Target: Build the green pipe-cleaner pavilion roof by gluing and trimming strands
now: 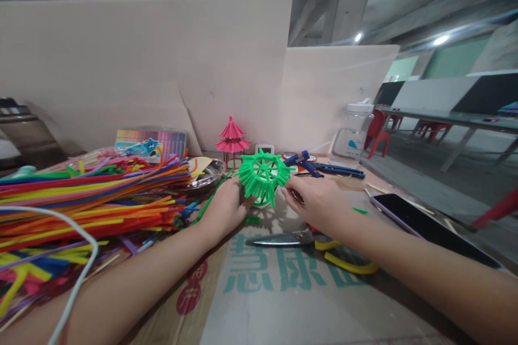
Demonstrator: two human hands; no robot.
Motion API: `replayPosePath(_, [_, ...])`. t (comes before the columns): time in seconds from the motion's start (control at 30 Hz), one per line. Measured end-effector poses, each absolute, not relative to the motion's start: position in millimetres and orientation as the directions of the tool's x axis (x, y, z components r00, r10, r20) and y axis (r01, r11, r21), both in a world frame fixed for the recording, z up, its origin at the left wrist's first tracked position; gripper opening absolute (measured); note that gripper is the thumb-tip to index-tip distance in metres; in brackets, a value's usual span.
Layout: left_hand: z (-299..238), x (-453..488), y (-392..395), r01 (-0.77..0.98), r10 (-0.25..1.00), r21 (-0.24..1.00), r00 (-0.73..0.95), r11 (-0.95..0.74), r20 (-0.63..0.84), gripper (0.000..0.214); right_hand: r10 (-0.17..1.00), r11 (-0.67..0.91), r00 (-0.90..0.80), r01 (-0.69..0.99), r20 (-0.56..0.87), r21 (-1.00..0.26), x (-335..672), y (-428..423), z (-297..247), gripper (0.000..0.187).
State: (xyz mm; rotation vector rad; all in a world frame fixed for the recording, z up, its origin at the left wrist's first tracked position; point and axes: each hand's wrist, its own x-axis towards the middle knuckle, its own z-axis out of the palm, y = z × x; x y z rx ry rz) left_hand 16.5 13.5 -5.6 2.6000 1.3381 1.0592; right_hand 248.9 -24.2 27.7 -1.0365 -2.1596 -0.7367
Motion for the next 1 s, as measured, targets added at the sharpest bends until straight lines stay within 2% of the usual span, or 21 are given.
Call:
replayPosePath(0.33, [-6,15,14,0.722,0.725,0.293,0.403,-0.627,0.558,0.033,0.439,0.53,-0.523,0.808,0.73,0.26,249,-22,24,0.026])
replayPosePath(0.5, [-6,16,15,0.738,0.754,0.309,0.391,-0.6,0.528,0.03,0.471,0.517,-0.525,0.816,0.709,0.26,251,-23,28,0.023])
replayPosePath(0.63, [-7,15,16,0.765,0.801,0.337,0.366,-0.549,0.474,0.03,0.454,0.598,-0.523,0.779,0.721,0.188,255,-25,35,0.02])
replayPosePath(0.73, [-9,13,17,0.757,0.819,0.383,0.338,-0.53,0.465,0.032,0.401,0.668,-0.561,0.72,0.724,0.188,257,-25,36,0.031])
replayPosePath(0.83, [-10,12,18,0.715,0.805,0.419,0.352,-0.56,0.477,0.031,0.382,0.674,-0.584,0.706,0.716,0.216,255,-25,34,0.036])
replayPosePath(1.0, [-12,11,20,0.665,0.762,0.413,0.395,-0.622,0.512,0.032,0.4,0.677,-0.572,0.711,0.717,0.189,251,-27,35,0.033])
